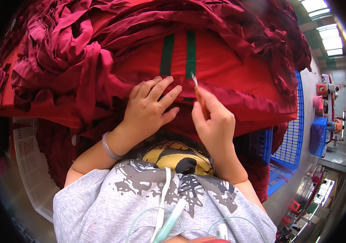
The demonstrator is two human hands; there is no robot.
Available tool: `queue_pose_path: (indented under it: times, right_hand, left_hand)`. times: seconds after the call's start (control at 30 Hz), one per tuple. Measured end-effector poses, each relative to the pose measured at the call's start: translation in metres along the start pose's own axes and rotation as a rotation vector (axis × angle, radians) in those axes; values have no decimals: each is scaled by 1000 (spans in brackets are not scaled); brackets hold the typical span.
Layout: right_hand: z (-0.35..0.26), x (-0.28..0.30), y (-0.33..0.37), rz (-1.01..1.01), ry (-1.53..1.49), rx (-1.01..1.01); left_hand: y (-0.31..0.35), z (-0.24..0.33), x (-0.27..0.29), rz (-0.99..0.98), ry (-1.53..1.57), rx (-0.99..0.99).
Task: The person uses a small cutting tool to trim the edges of a large piece of red fabric laid out on a table. They repeatedly lift sections of the fabric to access the edges and make precise cuts along the seams.
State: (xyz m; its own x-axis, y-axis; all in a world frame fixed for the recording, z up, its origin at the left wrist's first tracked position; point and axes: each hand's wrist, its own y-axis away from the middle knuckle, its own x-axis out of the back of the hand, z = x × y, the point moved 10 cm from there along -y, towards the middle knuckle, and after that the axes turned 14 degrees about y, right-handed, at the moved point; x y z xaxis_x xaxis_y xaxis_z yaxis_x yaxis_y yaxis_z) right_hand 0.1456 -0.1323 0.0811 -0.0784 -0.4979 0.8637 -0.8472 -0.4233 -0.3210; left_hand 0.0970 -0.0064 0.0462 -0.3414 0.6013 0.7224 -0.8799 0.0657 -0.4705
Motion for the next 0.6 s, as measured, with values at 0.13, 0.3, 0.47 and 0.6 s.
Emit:
queue_pose_path:
  times: [0.13,0.3,0.47,0.6]
  right_hand:
    - [-14,-9,6,-63,201,146]
    - [-13,8,-10,181,141,113]
    - [-12,5,-17,71,112,159]
    - [-18,-1,-30,43,163,203]
  left_hand:
    - [-3,3,3,9,-16,-21]
    - [-1,2,1,-9,-6,-22]
    - [1,-1,-1,-29,18,-7]
    - [-1,1,3,-1,23,-22]
